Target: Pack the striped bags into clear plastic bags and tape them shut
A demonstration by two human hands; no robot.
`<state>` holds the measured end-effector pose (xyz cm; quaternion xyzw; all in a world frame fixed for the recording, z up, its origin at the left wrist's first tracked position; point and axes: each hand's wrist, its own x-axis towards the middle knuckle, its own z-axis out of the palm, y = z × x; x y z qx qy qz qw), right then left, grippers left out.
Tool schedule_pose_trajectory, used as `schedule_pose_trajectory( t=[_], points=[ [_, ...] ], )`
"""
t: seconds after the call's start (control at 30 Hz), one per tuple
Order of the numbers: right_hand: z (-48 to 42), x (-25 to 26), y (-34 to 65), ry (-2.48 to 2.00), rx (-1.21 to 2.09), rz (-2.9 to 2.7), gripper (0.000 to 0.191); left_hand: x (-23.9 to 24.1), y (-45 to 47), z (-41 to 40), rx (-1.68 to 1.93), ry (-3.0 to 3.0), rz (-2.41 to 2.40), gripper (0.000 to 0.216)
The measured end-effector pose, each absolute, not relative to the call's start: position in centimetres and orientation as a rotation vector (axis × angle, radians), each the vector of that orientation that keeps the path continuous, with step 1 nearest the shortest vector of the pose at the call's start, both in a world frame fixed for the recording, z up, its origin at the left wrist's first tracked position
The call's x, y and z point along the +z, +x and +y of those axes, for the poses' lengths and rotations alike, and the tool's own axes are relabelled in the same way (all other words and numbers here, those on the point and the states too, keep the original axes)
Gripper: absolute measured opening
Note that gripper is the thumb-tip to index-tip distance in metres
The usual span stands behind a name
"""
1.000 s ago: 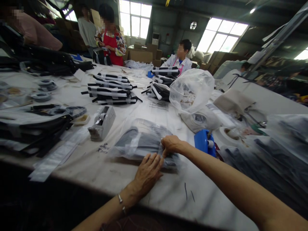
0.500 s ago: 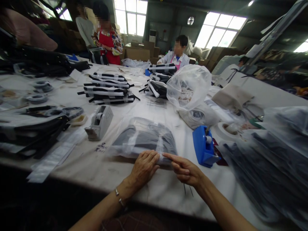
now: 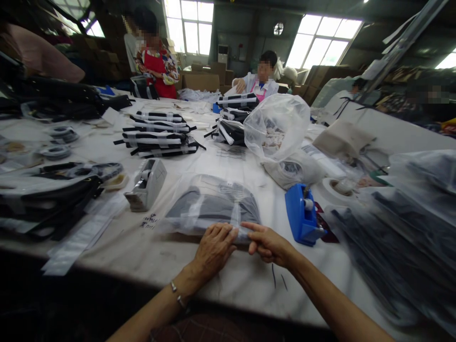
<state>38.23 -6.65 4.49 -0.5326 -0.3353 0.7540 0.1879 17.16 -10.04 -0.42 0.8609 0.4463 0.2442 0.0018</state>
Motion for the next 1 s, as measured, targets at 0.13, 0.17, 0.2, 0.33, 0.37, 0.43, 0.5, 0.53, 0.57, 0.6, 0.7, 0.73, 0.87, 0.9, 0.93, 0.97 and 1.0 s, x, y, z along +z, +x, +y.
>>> schedule_pose_trajectory(
  t=[0.13, 0.17, 0.2, 0.33, 0.37, 0.43, 0.5, 0.53, 0.57, 0.6, 0.7, 0.73, 0.87, 0.9, 0.93, 0.97, 1.0],
  points=[
    [-7.1, 5.5, 38.5, -1.459, 1.936, -0.961, 0.062, -0.6, 17.3, -9.9, 0.786, 2.712, 1.413, 0.043],
    [-7.3, 5.8, 38.8, -1.446, 1.839, -0.98, 0.062, -0.6, 17.4, -9.9, 0.796, 2.716, 1.415, 0.043],
    [-7.5, 6.2, 39.2, -1.435, 1.739, -0.997, 0.062, -0.7, 17.4, -9.9, 0.807, 2.721, 1.414, 0.042],
    [-7.7, 7.7, 42.4, -1.445, 1.292, -0.971, 0.066, -1.2, 17.4, -9.6, 0.849, 2.749, 1.416, 0.042],
    [-7.6, 7.9, 43.7, -1.48, 1.15, -0.965, 0.064, -1.3, 17.3, -9.5, 0.856, 2.752, 1.416, 0.042],
    [-7.4, 7.9, 46.6, -1.606, 0.817, -1.0, 0.058, -1.5, 17.3, -9.5, 0.86, 2.754, 1.411, 0.043],
    [-7.1, 7.4, 49.7, -1.772, 0.518, -1.043, 0.052, -1.4, 17.3, -9.5, 0.848, 2.752, 1.402, 0.044],
    [-6.9, 6.9, 51.0, -1.851, 0.42, -1.045, 0.051, -1.3, 17.3, -9.6, 0.84, 2.751, 1.402, 0.044],
    [-6.8, 6.3, 52.3, -1.914, 0.383, -1.028, 0.049, -1.2, 17.3, -9.6, 0.832, 2.749, 1.405, 0.044],
    [-6.6, 5.7, 53.3, -1.949, 0.419, -0.992, 0.047, -1.1, 17.3, -9.6, 0.828, 2.749, 1.409, 0.044],
    [-6.3, 4.2, 54.8, -1.909, 0.671, -0.864, 0.043, -1.0, 17.3, -9.7, 0.834, 2.752, 1.407, 0.044],
    [-6.3, 3.9, 54.9, -1.862, 0.727, -0.829, 0.044, -1.0, 17.3, -9.7, 0.843, 2.755, 1.406, 0.044],
    [-5.8, 4.0, 54.2, -1.718, 0.788, -0.744, 0.054, -1.3, 17.4, -9.6, 0.883, 2.759, 1.43, 0.044],
    [-5.6, 4.2, 54.0, -1.699, 0.795, -0.725, 0.056, -1.4, 17.4, -9.6, 0.891, 2.758, 1.432, 0.044],
    [-5.5, 4.4, 53.8, -1.691, 0.79, -0.71, 0.058, -1.5, 17.4, -9.5, 0.898, 2.756, 1.43, 0.044],
    [-5.4, 4.6, 53.7, -1.686, 0.773, -0.697, 0.06, -1.5, 17.4, -9.5, 0.906, 2.757, 1.426, 0.044],
    [-5.5, 4.8, 53.5, -1.68, 0.752, -0.683, 0.063, -1.5, 17.4, -9.5, 0.91, 2.758, 1.423, 0.044]
  ],
)
